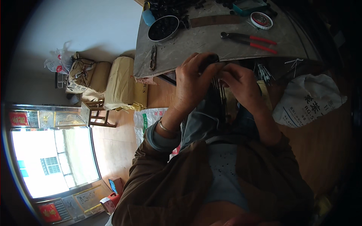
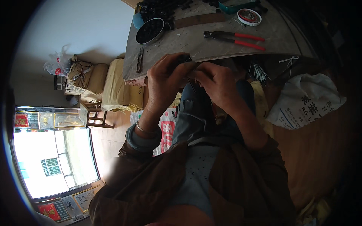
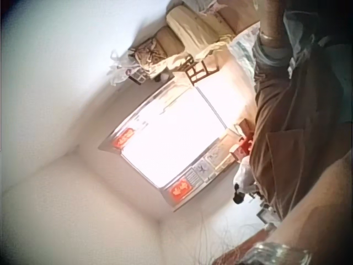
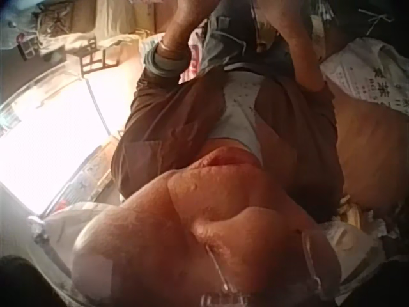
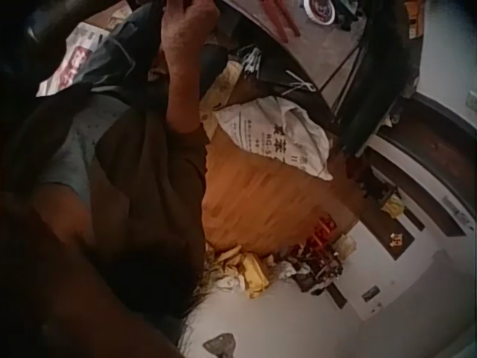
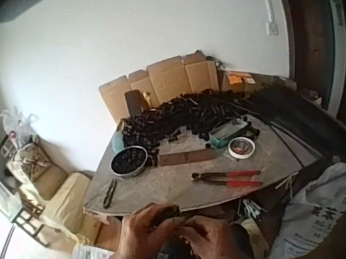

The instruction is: Assembling black mechanical rods into a hub using pliers for structural assembly.

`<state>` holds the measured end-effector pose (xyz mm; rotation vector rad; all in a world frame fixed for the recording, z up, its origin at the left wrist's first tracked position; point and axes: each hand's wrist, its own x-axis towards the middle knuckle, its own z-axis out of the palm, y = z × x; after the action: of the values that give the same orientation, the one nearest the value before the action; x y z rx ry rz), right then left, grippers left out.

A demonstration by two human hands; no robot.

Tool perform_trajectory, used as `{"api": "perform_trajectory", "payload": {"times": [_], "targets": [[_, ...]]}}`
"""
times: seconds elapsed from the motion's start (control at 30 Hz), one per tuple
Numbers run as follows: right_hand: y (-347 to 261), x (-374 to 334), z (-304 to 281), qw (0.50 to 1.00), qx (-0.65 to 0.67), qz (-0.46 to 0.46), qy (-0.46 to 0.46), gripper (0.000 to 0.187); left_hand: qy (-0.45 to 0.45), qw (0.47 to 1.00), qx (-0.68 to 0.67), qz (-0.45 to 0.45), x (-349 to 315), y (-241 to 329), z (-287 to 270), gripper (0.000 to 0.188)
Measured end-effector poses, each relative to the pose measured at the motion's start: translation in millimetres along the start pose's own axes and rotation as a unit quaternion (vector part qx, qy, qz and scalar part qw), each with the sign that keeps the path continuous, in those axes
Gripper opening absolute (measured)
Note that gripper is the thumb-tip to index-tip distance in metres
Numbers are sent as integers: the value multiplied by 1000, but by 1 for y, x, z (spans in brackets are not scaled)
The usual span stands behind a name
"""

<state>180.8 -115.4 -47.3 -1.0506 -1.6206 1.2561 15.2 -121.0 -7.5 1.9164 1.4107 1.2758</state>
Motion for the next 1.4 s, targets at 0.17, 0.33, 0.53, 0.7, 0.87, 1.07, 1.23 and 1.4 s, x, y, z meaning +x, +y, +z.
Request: {"api": "perform_trajectory", "payload": {"times": [0.17,0.33,0.53,0.7,0.87,1.07,1.23,1.4], "targets": [[3,-4,9,994,9,-99,40,10,-53,978,-155,-127,2,-2,-7,24],[1,-2,8,983,-46,-170,57,10,-72,978,-159,-117,4,-6,-8,27],[-3,-3,5,984,-67,-162,34,9,-45,988,-113,-96,0,-4,-2,24],[-3,-5,3,990,-93,-103,35,7,-29,995,-69,-71,-2,8,-3,22],[14,-2,4,996,54,-60,45,8,-57,989,-112,-77,-1,6,-14,24],[18,-3,6,992,123,2,-25,14,-103,984,-116,-91,-2,1,-20,26],[11,-5,4,981,177,38,-73,19,-160,965,-183,-94,-1,-4,-23,30],[9,-7,5,983,164,31,-77,21,-206,942,-258,-64,1,-1,-24,32]]}}
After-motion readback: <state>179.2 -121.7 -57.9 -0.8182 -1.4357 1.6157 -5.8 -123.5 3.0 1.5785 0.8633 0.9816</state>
